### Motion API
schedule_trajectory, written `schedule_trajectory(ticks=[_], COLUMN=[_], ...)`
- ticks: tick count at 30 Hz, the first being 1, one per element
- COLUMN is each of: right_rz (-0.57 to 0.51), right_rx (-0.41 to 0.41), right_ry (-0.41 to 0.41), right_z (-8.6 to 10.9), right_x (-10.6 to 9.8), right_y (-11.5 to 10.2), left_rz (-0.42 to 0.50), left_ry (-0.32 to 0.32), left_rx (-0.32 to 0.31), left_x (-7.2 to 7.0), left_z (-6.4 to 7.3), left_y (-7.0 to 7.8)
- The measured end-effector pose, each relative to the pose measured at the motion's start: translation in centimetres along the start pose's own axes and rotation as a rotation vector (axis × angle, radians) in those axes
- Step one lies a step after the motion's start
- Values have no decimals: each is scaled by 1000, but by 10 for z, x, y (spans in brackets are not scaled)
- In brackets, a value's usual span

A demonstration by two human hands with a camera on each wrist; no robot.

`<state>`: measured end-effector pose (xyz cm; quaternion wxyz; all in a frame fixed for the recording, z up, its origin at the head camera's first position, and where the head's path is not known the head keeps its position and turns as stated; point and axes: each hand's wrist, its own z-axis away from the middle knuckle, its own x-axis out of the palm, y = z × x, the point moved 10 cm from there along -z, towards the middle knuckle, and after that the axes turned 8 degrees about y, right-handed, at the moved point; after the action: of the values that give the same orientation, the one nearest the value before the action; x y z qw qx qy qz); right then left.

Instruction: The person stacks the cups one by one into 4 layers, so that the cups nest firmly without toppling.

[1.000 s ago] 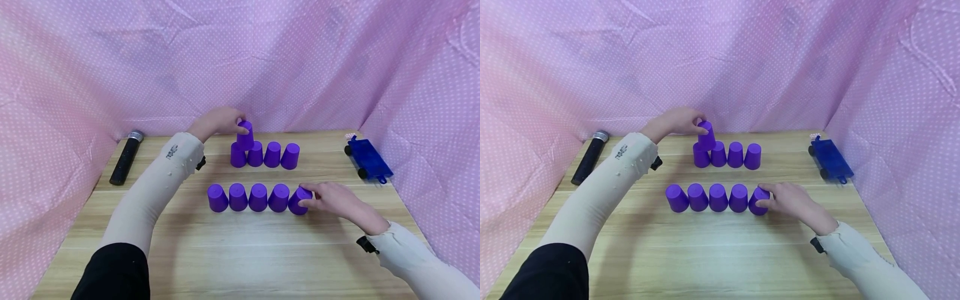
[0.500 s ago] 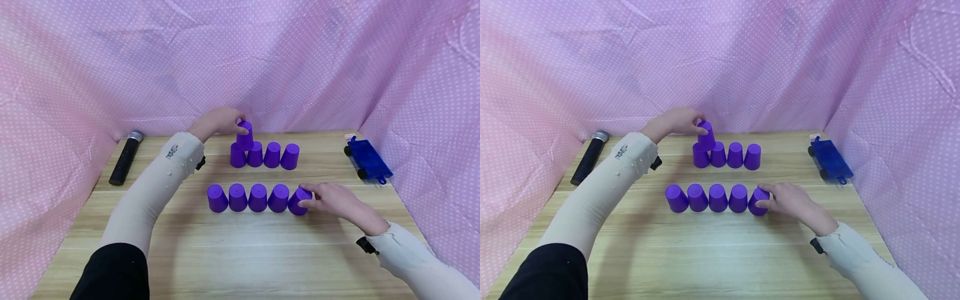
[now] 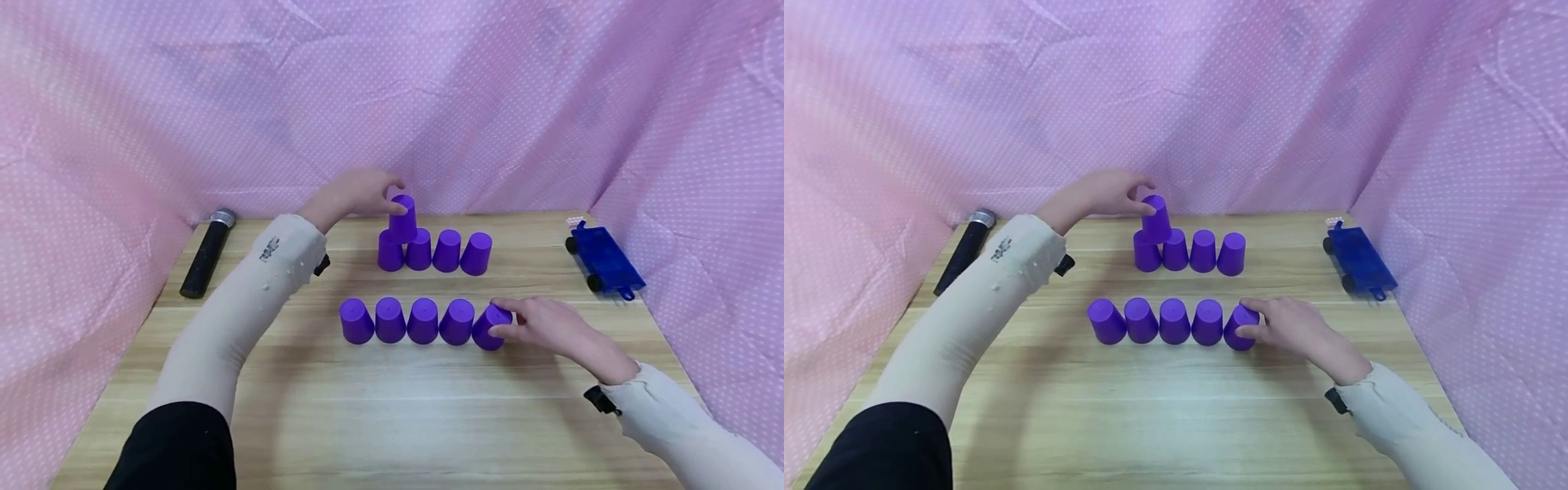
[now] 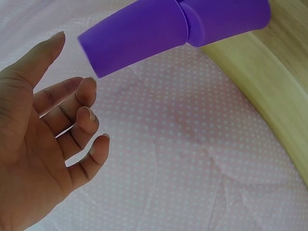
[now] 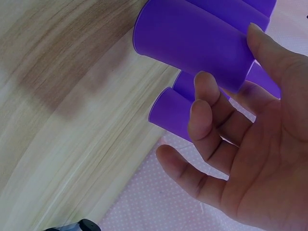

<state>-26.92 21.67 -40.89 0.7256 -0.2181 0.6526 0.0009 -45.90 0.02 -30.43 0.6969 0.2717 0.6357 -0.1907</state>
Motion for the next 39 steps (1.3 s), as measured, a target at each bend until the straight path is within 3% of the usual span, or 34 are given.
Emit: schedule_trajectory(ticks=[7, 16, 20, 27, 34, 39], right_rz=[8, 11, 14, 13, 12, 13], right_rx=[-15, 0, 0, 6, 6, -3], right_ry=[12, 12, 14, 18, 11, 4], right_z=[1, 2, 1, -1, -3, -4], right_x=[-2, -5, -5, -6, -4, -1], right_y=[-2, -2, -3, -3, -3, -4], left_rz=[-46, -161, -123, -87, -16, -20], left_ry=[32, 50, 8, -42, -116, -146], left_rx=[72, 168, 173, 128, 97, 75], left_x=[-7, -4, 10, 41, 72, 84], left_z=[27, 70, 88, 117, 141, 152], left_y=[15, 36, 33, 11, 2, 0])
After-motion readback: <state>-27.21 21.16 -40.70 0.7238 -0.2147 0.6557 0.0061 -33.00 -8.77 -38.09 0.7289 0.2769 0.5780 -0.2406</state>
